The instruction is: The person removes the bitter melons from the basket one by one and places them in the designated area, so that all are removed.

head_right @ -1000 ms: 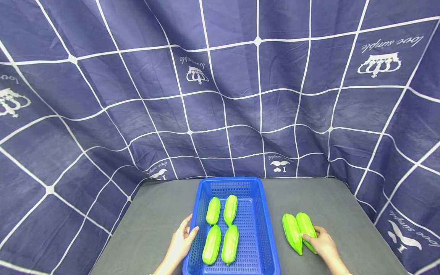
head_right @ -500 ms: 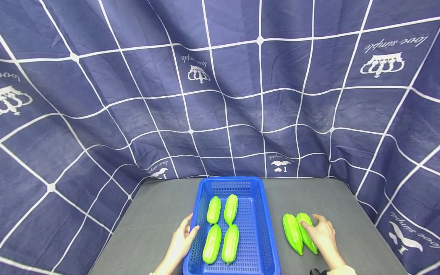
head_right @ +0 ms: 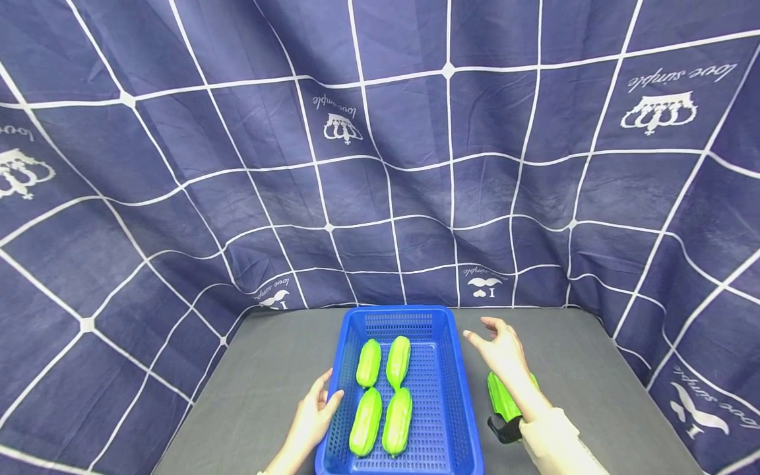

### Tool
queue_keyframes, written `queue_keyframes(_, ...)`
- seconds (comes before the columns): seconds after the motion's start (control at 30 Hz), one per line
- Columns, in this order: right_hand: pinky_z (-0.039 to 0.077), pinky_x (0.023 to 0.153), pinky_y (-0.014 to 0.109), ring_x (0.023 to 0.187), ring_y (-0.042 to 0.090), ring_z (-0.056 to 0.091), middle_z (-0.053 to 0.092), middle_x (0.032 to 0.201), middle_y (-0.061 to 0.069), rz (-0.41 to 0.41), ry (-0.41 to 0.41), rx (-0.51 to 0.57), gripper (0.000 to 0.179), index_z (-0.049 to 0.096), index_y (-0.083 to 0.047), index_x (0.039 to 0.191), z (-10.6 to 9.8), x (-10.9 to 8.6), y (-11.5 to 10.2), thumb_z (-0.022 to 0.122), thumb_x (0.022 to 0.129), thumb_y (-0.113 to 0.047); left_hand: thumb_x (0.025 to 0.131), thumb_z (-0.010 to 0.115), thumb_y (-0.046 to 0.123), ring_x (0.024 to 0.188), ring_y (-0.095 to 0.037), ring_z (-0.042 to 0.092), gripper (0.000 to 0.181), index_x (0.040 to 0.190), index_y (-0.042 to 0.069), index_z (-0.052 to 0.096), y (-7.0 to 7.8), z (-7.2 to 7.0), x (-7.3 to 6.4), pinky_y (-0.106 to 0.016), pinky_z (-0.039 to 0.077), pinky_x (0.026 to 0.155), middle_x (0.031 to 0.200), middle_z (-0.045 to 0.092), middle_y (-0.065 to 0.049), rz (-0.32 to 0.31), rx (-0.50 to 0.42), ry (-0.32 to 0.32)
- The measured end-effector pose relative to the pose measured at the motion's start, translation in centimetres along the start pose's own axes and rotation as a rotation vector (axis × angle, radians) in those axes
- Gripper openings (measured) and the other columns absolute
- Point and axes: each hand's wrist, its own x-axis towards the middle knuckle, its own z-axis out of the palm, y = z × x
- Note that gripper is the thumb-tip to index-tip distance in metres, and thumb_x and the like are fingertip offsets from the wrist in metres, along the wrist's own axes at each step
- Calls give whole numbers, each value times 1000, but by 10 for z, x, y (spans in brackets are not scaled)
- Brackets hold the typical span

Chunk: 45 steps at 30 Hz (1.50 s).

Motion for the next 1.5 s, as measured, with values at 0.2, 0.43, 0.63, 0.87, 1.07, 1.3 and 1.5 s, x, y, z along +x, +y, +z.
queue_keyframes(0.2, 42, 103, 53, 125, 46, 53, 51, 138, 29, -58, 7, 73, 59, 50, 4, 136, 16, 4, -28, 66, 91, -31, 92, 66, 21, 53, 1, 44, 54, 139, 0, 50, 0, 0, 1, -20, 40, 55, 68, 54, 3, 6, -1, 6)
queue_keyframes(0.43, 44, 101, 52, 121, 45, 56, 56, 133, 29, -68, -6, 155, 55, 52, 6, 132, 57, 15, -40, 67, 91, -27, 92, 67, 20, 53, 2, 45, 52, 138, 0, 51, -2, 0, 1, -20, 41, 55, 67, 55, 3, 16, 2, 18)
queue_keyframes(0.63, 45, 99, 52, 117, 45, 59, 59, 127, 31, -49, -6, 183, 55, 53, 8, 129, 91, 23, -47, 68, 88, -26, 93, 66, 21, 53, 2, 45, 54, 139, -1, 50, -1, 0, 0, -20, 41, 55, 68, 56, 1, 18, -7, 9)
queue_keyframes(0.87, 45, 98, 52, 117, 44, 57, 61, 123, 31, 18, -16, 159, 61, 54, 9, 128, 126, 24, -46, 71, 86, -31, 93, 66, 22, 52, 2, 44, 54, 140, 0, 50, 1, 0, -1, -20, 40, 54, 68, 54, 2, -2, -4, 7)
queue_keyframes(1.07, 47, 93, 52, 109, 47, 59, 62, 114, 34, 6, -16, 96, 62, 53, 14, 122, 150, 18, -39, 75, 81, -28, 92, 67, 21, 52, 2, 43, 54, 139, 0, 50, 0, 1, 0, -20, 40, 54, 67, 53, 4, -3, -7, 11)
queue_keyframes(1.3, 41, 98, 59, 115, 54, 52, 56, 116, 37, 77, -73, -22, 74, 48, 18, 123, 172, 15, -37, 78, 79, -33, 93, 67, 22, 52, 2, 43, 54, 139, 0, 50, -2, 0, 1, -20, 39, 54, 68, 52, 4, 3, -10, 14)
queue_keyframes(1.5, 40, 100, 58, 115, 53, 50, 56, 112, 35, 114, -108, -82, 75, 47, 20, 122, 175, 15, -40, 79, 78, -33, 92, 67, 22, 52, 2, 45, 54, 139, 0, 50, 0, 1, -1, -20, 42, 55, 68, 56, 0, 10, -37, 7)
